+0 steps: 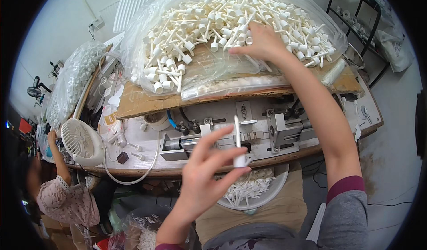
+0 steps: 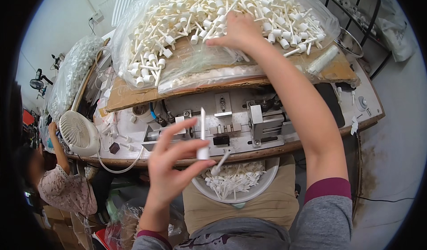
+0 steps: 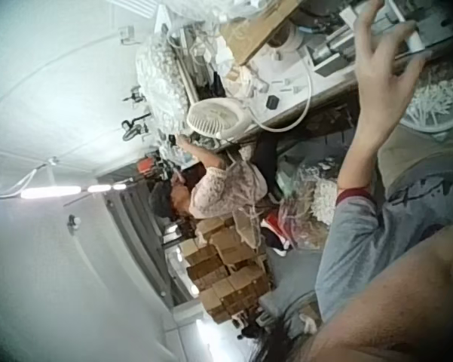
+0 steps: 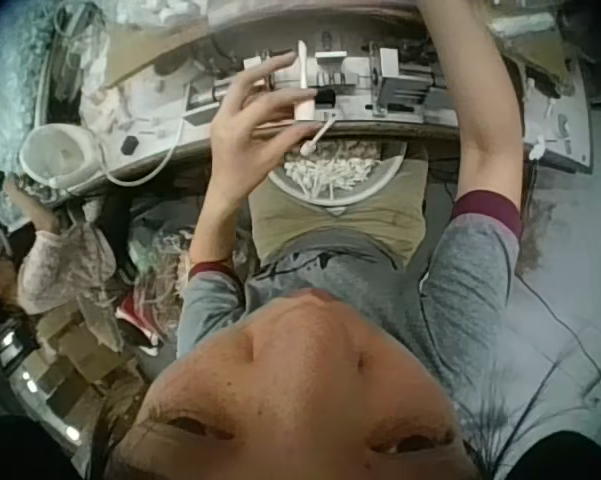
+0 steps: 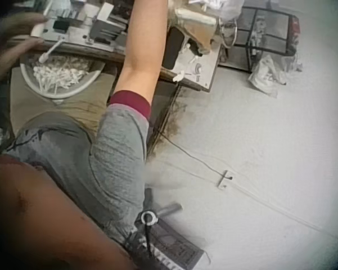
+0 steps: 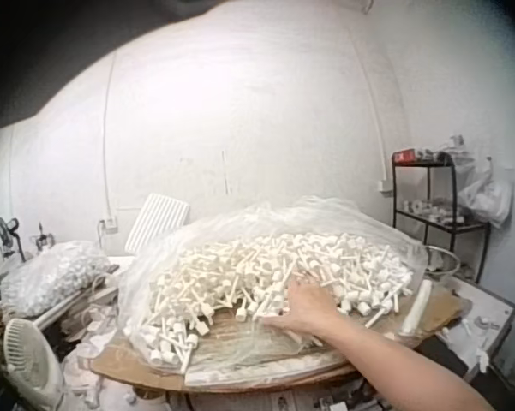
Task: Assemble white plastic spray or pump components using a workbench fixture.
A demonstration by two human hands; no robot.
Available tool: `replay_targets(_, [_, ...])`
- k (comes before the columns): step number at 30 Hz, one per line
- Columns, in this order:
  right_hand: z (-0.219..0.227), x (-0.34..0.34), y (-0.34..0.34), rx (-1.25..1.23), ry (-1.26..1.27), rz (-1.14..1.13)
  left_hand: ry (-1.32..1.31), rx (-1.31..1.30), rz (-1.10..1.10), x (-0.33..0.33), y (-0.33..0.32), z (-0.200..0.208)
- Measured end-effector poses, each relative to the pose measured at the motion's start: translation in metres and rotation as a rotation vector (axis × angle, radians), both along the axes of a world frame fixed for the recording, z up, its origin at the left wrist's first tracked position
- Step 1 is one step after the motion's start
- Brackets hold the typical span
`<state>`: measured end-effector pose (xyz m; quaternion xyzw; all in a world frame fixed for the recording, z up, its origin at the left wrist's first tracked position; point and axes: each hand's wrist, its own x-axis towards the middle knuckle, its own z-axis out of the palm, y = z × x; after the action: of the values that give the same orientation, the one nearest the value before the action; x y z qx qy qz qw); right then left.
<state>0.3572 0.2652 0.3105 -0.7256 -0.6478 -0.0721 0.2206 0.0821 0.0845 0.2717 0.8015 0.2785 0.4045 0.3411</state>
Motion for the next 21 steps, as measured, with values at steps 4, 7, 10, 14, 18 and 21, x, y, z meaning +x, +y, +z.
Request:
replay_targets(4, [-0.004, -0.025, -0.017, -0.042, 0.052, 0.116, 0.153, 0.113, 0.026, 0.005, -0.009, -0.035])
replay_targets(7, [-0.004, -0.034, -0.031, -0.059, 0.061, 0.284, 0.233, 0.273, 0.119, 0.013, -0.010, -0.054])
replay_targets(10, [0.003, -0.036, -0.049, -0.069, 0.014, 0.474, 0.354, 0.376, 0.136, 0.017, -0.010, -0.065])
replay_targets(14, [-0.003, -0.027, -0.067, 0.162, -0.063, 0.556, 0.497, 0.469, 0.136, 0.022, -0.009, -0.065])
replay_targets(18, [-0.010, -0.019, -0.082, 0.263, -0.149, 0.416, 0.492, 0.431, 0.124, 0.024, -0.001, -0.060])
replay_targets(21, [-0.008, -0.017, -0.088, 0.165, 0.048, 0.394, 0.471, 0.418, 0.152, 0.023, -0.003, -0.065])
